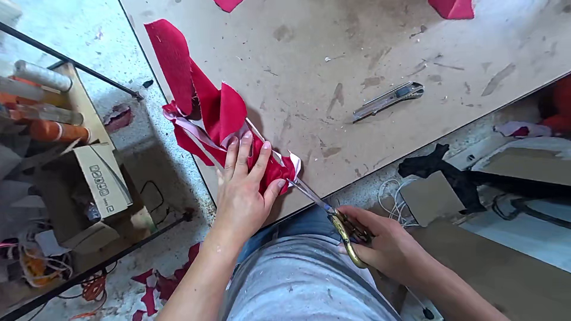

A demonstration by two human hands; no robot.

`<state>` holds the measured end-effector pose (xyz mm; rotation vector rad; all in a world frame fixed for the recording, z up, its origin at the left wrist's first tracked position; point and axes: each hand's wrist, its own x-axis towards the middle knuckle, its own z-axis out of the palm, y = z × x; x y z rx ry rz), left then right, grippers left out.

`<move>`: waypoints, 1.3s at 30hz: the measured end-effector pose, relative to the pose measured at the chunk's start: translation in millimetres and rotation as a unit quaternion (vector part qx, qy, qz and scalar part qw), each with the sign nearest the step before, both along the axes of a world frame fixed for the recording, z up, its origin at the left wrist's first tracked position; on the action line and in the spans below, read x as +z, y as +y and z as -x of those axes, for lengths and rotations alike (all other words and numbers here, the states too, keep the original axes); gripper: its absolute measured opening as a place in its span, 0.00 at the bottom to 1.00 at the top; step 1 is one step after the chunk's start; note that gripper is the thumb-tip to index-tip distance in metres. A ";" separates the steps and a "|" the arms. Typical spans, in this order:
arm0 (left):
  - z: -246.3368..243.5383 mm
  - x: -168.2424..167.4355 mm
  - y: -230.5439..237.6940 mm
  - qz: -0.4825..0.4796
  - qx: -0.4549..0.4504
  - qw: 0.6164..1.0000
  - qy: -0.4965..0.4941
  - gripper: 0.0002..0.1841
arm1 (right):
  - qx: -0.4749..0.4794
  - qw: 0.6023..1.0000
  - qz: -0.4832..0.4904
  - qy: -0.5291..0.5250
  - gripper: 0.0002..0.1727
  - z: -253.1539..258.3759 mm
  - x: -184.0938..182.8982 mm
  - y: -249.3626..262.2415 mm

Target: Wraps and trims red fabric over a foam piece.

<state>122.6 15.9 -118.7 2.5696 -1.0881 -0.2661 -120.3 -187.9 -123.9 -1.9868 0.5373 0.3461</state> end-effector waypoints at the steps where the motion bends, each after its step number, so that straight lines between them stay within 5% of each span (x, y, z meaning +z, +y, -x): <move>1: 0.1 -0.4 0.1 -0.004 0.000 1.000 0.002 0.37 | 0.007 0.999 0.037 -0.010 0.32 -0.9 -1.6 1.2; 9: 0.1 -1.3 -0.4 -0.002 0.004 1.000 0.008 0.37 | 0.011 0.978 0.202 -0.058 0.35 5.7 6.6 24.5; 19: 0.0 -1.5 -0.8 0.002 0.003 1.000 0.019 0.38 | 0.020 0.963 0.247 -0.105 0.30 -20.5 0.6 36.2; 27: -2.2 -6.4 3.9 0.028 -0.001 0.999 0.026 0.42 | 0.084 0.971 0.211 -0.072 0.35 -36.8 12.8 10.8; 34: -2.0 -0.5 4.6 0.027 0.007 0.999 0.037 0.48 | 0.104 0.964 0.230 -0.085 0.27 -46.6 20.2 -7.1; 39: -5.0 -2.8 8.8 0.032 -0.001 0.998 0.053 0.48 | 0.106 0.986 0.125 0.002 0.33 -30.2 30.7 -27.1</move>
